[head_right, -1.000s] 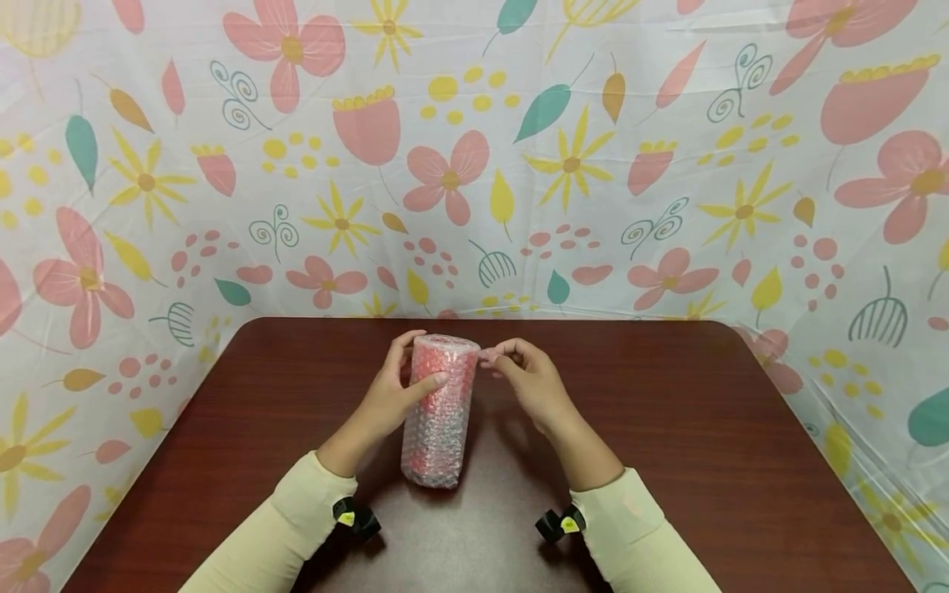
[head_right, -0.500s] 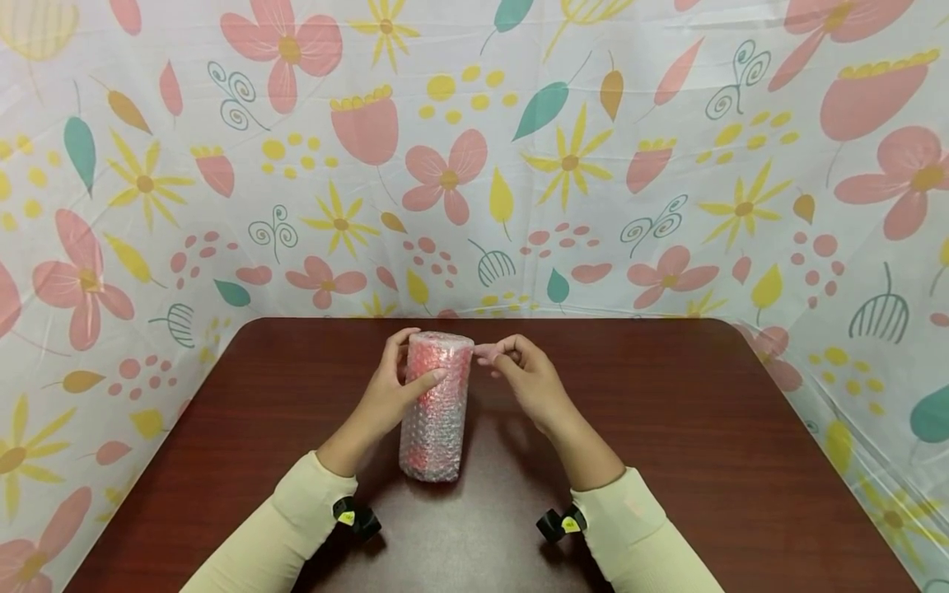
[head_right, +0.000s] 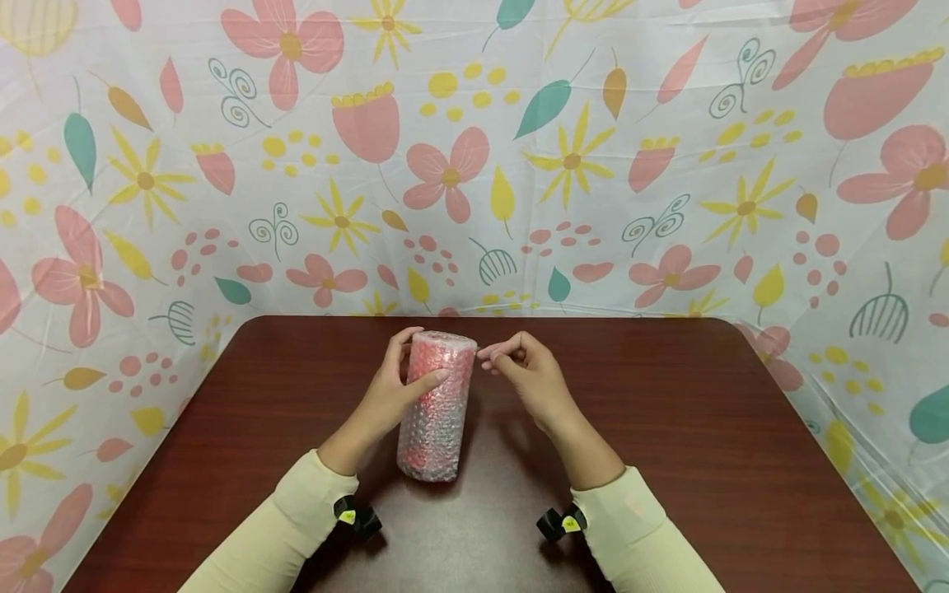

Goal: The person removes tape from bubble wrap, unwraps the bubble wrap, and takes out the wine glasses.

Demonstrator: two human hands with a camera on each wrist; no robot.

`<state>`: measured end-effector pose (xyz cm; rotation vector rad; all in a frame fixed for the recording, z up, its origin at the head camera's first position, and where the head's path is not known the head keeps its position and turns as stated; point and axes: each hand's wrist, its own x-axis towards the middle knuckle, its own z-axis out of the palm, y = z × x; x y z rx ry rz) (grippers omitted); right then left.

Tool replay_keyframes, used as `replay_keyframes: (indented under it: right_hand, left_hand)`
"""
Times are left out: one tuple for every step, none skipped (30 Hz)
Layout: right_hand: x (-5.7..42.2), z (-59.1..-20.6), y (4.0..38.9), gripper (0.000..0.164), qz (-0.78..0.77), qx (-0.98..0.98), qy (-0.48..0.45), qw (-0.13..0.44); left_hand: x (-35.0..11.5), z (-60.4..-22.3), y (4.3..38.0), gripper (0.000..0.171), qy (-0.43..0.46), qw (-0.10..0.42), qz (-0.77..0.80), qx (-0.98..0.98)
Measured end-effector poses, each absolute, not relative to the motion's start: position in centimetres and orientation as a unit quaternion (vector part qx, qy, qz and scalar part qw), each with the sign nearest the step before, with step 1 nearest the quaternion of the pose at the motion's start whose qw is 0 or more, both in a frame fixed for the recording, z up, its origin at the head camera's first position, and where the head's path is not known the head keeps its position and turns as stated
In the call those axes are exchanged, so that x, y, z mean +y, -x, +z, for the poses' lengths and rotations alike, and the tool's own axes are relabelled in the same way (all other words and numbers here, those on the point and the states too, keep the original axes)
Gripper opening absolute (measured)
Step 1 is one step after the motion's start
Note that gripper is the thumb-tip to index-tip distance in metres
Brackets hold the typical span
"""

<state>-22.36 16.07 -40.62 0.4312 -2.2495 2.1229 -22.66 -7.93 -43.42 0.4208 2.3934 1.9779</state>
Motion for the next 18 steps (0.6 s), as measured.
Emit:
replay_keyframes:
  right_hand:
    - [16.08,-40.65,22.36,0.007,0.681,-0.719,-0.138,0.009]
    - [16.09,-40.67,22.36,0.007,0.682,-0.718,-0.138,0.009]
    - [16.1,-40.71,22.36,0.008,0.683,-0.717,-0.137,0.009]
    - [16.11,-40.74,22.36,0.01,0.684,-0.716,-0.137,0.008]
    - [16.09,-40.77,22.36,0.013,0.686,-0.715,-0.137,0.007]
    - [16.08,-40.78,22.36,0.015,0.687,-0.713,-0.136,0.007]
    - [16.07,-40.81,22.37,0.018,0.689,-0.712,-0.136,0.006]
    - [16.05,-40.86,22.4,0.019,0.691,-0.71,-0.135,0.006]
    - [16.01,-40.86,22.4,0.02,0.694,-0.707,-0.134,0.006]
    - [15.96,-40.89,22.44,0.02,0.698,-0.704,-0.134,0.006]
    - [15.92,-40.91,22.47,0.02,0.701,-0.7,-0.133,0.006]
    - [15.89,-40.97,22.51,0.02,0.705,-0.696,-0.134,0.005]
    - [15.88,-41.07,22.57,0.022,0.709,-0.693,-0.135,0.004]
    - [15.86,-41.1,22.6,0.024,0.711,-0.69,-0.136,0.004]
    - [15.84,-41.11,22.61,0.025,0.712,-0.689,-0.136,0.005]
    - [15.85,-41.18,22.64,0.027,0.711,-0.69,-0.137,0.005]
    - [15.87,-41.23,22.66,0.029,0.709,-0.692,-0.137,0.006]
    - [15.87,-41.27,22.69,0.03,0.707,-0.694,-0.137,0.007]
  left_hand:
    - [-7.93,-43.41,22.64,0.079,-0.136,0.005,0.631,0.764]
    - [-7.92,-43.39,22.62,0.079,-0.137,0.006,0.632,0.763]
    - [-7.91,-43.38,22.6,0.079,-0.139,0.007,0.632,0.762]
    - [-7.9,-43.38,22.58,0.079,-0.14,0.008,0.633,0.762]
    - [-7.9,-43.38,22.55,0.079,-0.142,0.009,0.633,0.761]
    - [-7.9,-43.36,22.52,0.079,-0.142,0.01,0.634,0.76]
    - [-7.89,-43.34,22.5,0.079,-0.144,0.01,0.634,0.76]
    - [-7.89,-43.33,22.48,0.08,-0.146,0.01,0.635,0.759]
    - [-7.87,-43.3,22.46,0.08,-0.147,0.01,0.634,0.759]
    - [-7.85,-43.28,22.44,0.08,-0.148,0.01,0.634,0.759]
    - [-7.84,-43.24,22.41,0.08,-0.149,0.01,0.633,0.759]
    - [-7.83,-43.22,22.41,0.08,-0.15,0.011,0.633,0.759]
    - [-7.82,-43.19,22.39,0.08,-0.151,0.012,0.632,0.76]
    - [-7.81,-43.17,22.39,0.08,-0.152,0.013,0.631,0.761]
    - [-7.81,-43.16,22.37,0.079,-0.153,0.015,0.63,0.761]
    - [-7.81,-43.15,22.37,0.079,-0.156,0.016,0.629,0.762]
    - [-7.8,-43.14,22.36,0.079,-0.158,0.016,0.628,0.762]
    - [-7.8,-43.15,22.37,0.079,-0.16,0.018,0.628,0.761]
